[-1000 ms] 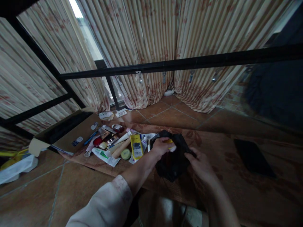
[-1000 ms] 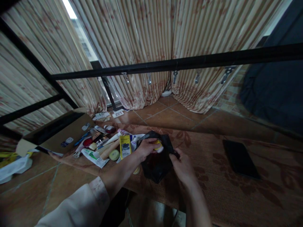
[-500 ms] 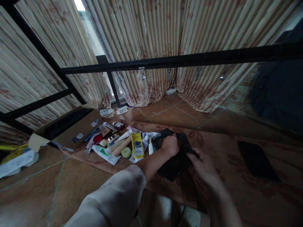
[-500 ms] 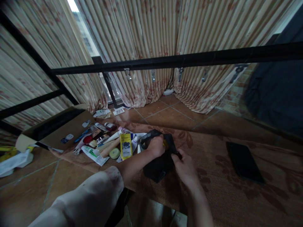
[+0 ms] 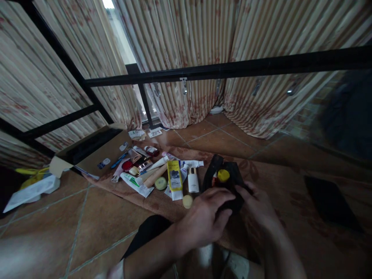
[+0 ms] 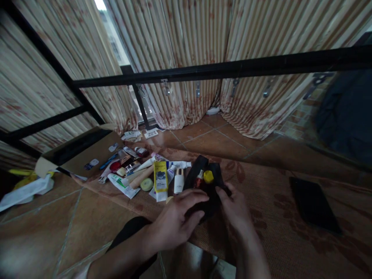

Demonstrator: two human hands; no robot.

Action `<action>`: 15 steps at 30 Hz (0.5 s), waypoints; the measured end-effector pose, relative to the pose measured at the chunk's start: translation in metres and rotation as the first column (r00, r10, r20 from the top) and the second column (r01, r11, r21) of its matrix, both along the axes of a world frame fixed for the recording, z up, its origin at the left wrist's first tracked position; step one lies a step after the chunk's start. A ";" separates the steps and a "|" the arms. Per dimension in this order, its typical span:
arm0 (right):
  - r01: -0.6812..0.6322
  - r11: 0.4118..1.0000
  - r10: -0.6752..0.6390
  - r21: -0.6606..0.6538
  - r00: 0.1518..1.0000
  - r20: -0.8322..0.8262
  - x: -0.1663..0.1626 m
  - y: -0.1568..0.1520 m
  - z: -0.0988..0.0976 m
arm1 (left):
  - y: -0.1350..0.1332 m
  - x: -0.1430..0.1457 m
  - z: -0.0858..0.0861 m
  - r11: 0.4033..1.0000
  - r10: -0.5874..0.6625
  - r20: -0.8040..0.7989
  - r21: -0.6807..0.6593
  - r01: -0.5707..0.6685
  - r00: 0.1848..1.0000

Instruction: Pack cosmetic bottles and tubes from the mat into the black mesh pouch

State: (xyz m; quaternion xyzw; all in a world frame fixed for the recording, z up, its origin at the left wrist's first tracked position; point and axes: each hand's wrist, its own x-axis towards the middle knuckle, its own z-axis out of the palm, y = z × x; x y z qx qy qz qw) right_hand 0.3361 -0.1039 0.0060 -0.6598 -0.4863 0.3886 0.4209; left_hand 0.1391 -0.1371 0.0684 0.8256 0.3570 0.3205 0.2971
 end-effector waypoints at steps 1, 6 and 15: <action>0.018 1.000 -0.017 -0.014 1.000 0.020 -0.001 0.000 0.001 | -0.013 -0.012 -0.004 0.999 0.031 0.019 0.014 -0.032 0.999; 0.080 0.995 -0.076 -0.061 0.995 0.061 -0.004 -0.001 0.003 | -0.037 -0.066 -0.034 0.943 0.331 0.079 0.006 -0.333 0.940; 0.107 0.992 -0.103 -0.072 0.993 0.062 -0.013 0.000 0.011 | -0.015 -0.077 -0.069 0.889 0.378 -0.336 -0.128 -0.439 0.863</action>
